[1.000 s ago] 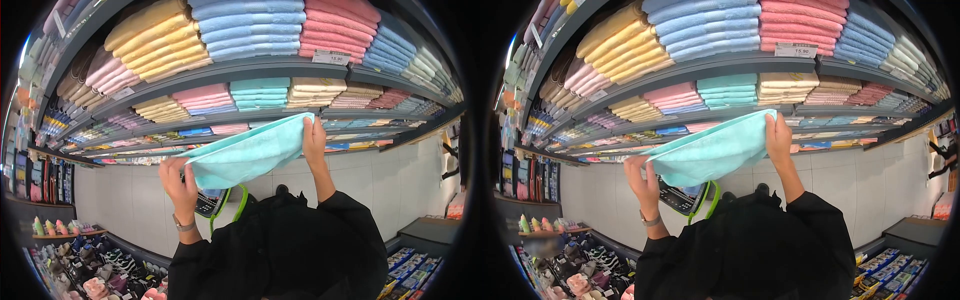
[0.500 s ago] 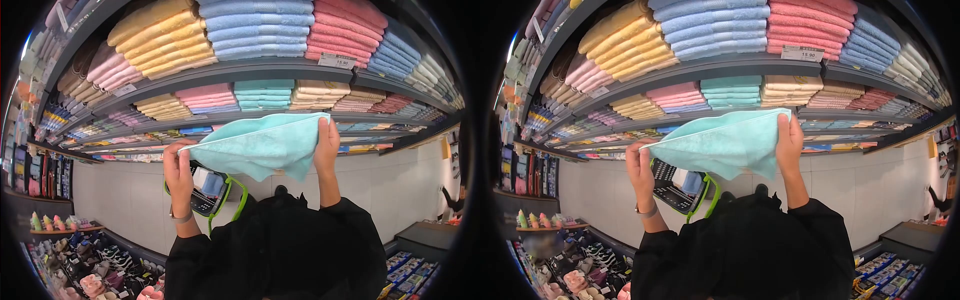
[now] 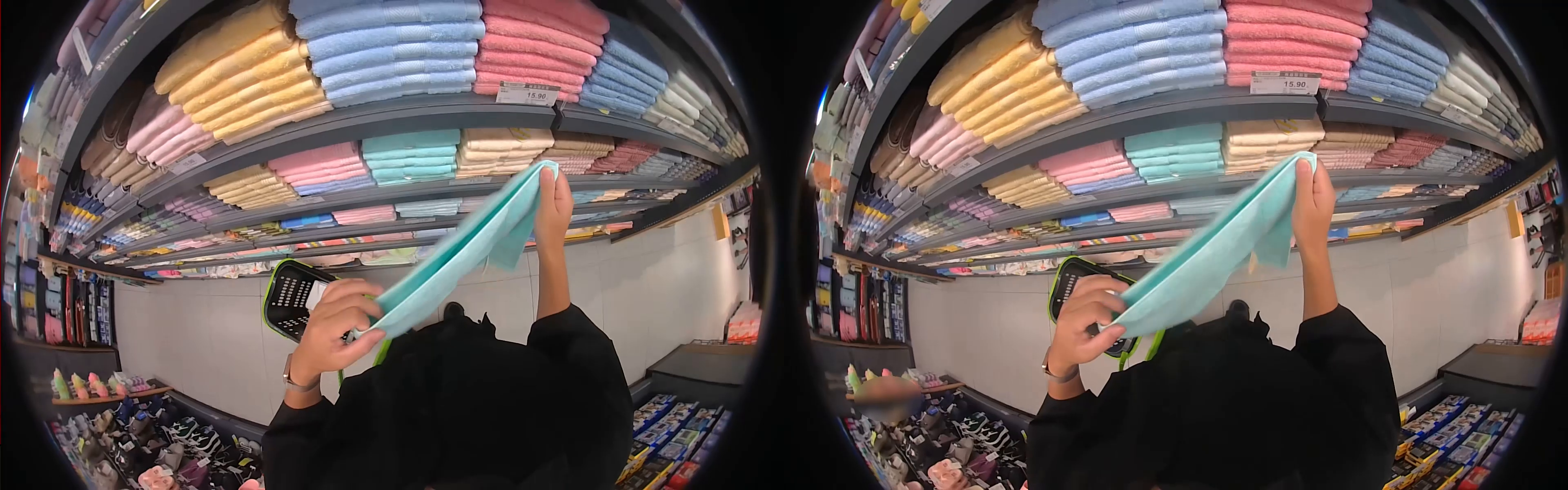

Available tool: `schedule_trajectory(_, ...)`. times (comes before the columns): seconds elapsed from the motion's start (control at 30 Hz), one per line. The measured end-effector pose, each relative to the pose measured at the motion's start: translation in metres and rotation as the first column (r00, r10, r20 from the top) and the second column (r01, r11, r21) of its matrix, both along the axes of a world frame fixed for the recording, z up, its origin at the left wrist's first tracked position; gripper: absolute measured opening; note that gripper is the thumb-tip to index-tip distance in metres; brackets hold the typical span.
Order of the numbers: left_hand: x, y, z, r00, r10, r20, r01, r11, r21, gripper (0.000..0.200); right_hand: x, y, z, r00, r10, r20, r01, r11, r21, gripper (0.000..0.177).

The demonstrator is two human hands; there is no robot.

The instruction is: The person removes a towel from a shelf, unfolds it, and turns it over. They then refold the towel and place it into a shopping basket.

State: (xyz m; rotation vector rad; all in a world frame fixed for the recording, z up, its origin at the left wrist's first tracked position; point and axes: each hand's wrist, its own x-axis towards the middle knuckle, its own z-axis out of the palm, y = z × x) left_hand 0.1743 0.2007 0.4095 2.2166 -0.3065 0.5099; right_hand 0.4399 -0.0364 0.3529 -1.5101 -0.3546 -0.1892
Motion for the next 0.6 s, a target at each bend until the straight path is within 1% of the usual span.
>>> schedule_trajectory(0.07,-0.002,0.003,-0.004,0.998,0.020,-0.052,-0.013,0.993,0.119,0.023,0.004,-0.002,-0.008,0.999,0.035,-0.004,-0.035,0.999,0.016,0.025)
schedule_trajectory(0.1,-0.001,0.004,-0.005,0.991,0.137,0.005,-0.135,0.968,0.212,0.019,0.003,-0.002,-0.007,0.999,0.049,-0.010,-0.049,0.998,0.025,0.025)
schedule_trajectory(0.2,-0.012,0.011,-0.028,0.916,0.400,0.023,-0.390,0.878,0.277,0.017,-0.010,0.003,-0.002,0.995,0.032,0.097,-0.021,0.994,-0.106,0.024)
schedule_trajectory(0.23,-0.015,0.011,-0.030,0.901,0.432,0.021,-0.428,0.884,0.187,0.016,-0.011,0.003,-0.003,0.992,0.062,0.109,-0.050,0.992,-0.117,0.024)
schedule_trajectory(0.33,-0.020,0.021,-0.036,0.811,0.579,0.090,-0.585,0.804,0.104,0.015,-0.021,0.005,0.004,0.987,0.156,0.042,-0.150,0.981,-0.126,0.024)
schedule_trajectory(0.37,-0.022,0.022,-0.033,0.792,0.603,0.097,-0.611,0.786,0.098,0.013,-0.024,0.007,0.007,0.984,0.177,0.025,-0.174,0.980,-0.093,0.024)
schedule_trajectory(0.47,-0.026,0.030,-0.034,0.799,0.582,0.154,-0.593,0.804,0.042,0.011,-0.031,0.012,0.011,0.973,0.230,-0.004,-0.230,0.973,-0.013,0.024)
schedule_trajectory(0.5,-0.029,0.032,-0.037,0.790,0.601,0.125,-0.606,0.796,0.002,0.010,-0.034,0.014,0.012,0.970,0.243,-0.002,-0.243,0.970,0.003,0.025)
schedule_trajectory(0.6,-0.027,0.034,-0.040,0.735,0.650,0.192,-0.621,0.760,-0.194,0.010,-0.039,0.018,0.015,0.957,0.291,-0.003,-0.290,0.955,0.059,0.025)
